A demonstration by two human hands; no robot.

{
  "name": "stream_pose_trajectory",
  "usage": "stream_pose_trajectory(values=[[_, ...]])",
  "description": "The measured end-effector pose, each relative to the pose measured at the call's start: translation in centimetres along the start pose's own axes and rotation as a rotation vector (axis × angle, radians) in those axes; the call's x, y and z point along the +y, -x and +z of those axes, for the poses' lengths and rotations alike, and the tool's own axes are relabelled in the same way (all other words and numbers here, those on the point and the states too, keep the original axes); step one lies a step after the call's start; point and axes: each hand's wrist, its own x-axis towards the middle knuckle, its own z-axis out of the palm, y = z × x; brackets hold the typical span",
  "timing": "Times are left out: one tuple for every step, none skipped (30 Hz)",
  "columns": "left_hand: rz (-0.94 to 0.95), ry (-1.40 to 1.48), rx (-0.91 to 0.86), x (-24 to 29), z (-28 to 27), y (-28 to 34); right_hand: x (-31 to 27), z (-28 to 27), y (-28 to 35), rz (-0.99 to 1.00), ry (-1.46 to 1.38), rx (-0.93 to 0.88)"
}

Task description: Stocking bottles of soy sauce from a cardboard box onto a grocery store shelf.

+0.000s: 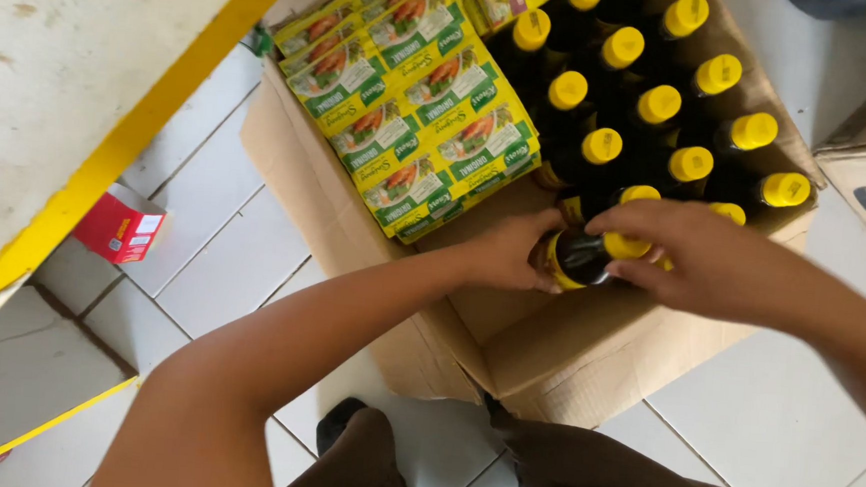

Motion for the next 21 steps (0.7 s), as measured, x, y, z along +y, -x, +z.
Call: stream_pose_trajectory(values=[[0.034, 0.020, 0.038, 1.2, -1.3, 0.8, -0.5, -1.1, 0.3, -0.082, -0.026, 0.048], [0.068, 0.037, 0.080, 2.3, -2.7, 1.5, -1.1, -2.3, 0.4, -0.168, -0.051, 0.097], [0.069, 0.029, 0.089, 3.7, -3.9, 2.2, -1.4, -2.9, 0.4, -0.179, -0.045, 0.101], [0.078, 0.157, 0.114, 5.1, -5.0, 3.1, -1.9, -3.3, 0.3, -0.070, -0.035, 0.097], [0.089, 0.286, 0.139, 6.4, -6.1, 4.1, -2.3, -3.8, 0.2, 0.039, -0.026, 0.094], [0.092, 0.277, 0.154, 7.6, -7.3, 5.0, -2.3, -3.8, 0.0, 0.024, -0.017, 0.098], [0.071, 0.280, 0.207, 8.8, -8.4, 6.0, -2.2, -3.7, -0.2, -0.140, -0.134, 0.179], [0.053, 0.282, 0.263, 10.0, -9.6, 6.9, -2.2, -3.8, -0.5, -0.305, -0.250, 0.261], [0.058, 0.274, 0.280, 11.1, -10.7, 7.8, -3.2, -3.7, -0.8, -0.322, -0.240, 0.263], [0.065, 0.222, 0.366, 12.2, -11.8, 8.7, -4.3, -3.5, -1.2, -0.338, -0.263, 0.268], [0.072, 0.170, 0.452, 13.3, -12.9, 9.7, -5.4, -3.3, -1.5, -0.355, -0.287, 0.273], [0.078, 0.157, 0.474, 14.1, -13.7, 10.6, -6.9, -3.2, -1.8, -0.378, -0.275, 0.274], [0.099, 0.154, 0.539, 14.9, -14.5, 11.6, -8.4, -3.1, -2.0, -0.458, -0.313, 0.290], [0.122, 0.148, 0.610, 15.8, -15.4, 12.6, -10.0, -3.1, -2.4, -0.545, -0.348, 0.302], [0.129, 0.130, 0.639, 16.4, -16.0, 13.4, -11.5, -3.2, -2.7, -0.576, -0.333, 0.300], [0.145, 0.097, 0.703, 17.0, -16.6, 14.3, -12.9, -3.2, -3.0, -0.534, -0.294, 0.367], [0.161, 0.063, 0.767, 17.5, -17.1, 15.2, -14.3, -3.2, -3.3, -0.492, -0.257, 0.434], [0.163, 0.048, 0.795, 18.1, -17.8, 16.3, -15.3, -3.4, -4.0, -0.522, -0.246, 0.430], [0.194, 0.041, 0.846, 18.8, -18.4, 17.4, -16.2, -3.6, -4.7, -0.528, -0.257, 0.446], [0.227, 0.032, 0.893, 19.4, -19.0, 18.4, -17.2, -3.8, -5.4, -0.533, -0.270, 0.466], [0.232, 0.015, 0.917, 19.9, -19.9, 19.3, -18.7, -4.2, -6.1, -0.561, -0.261, 0.465]])
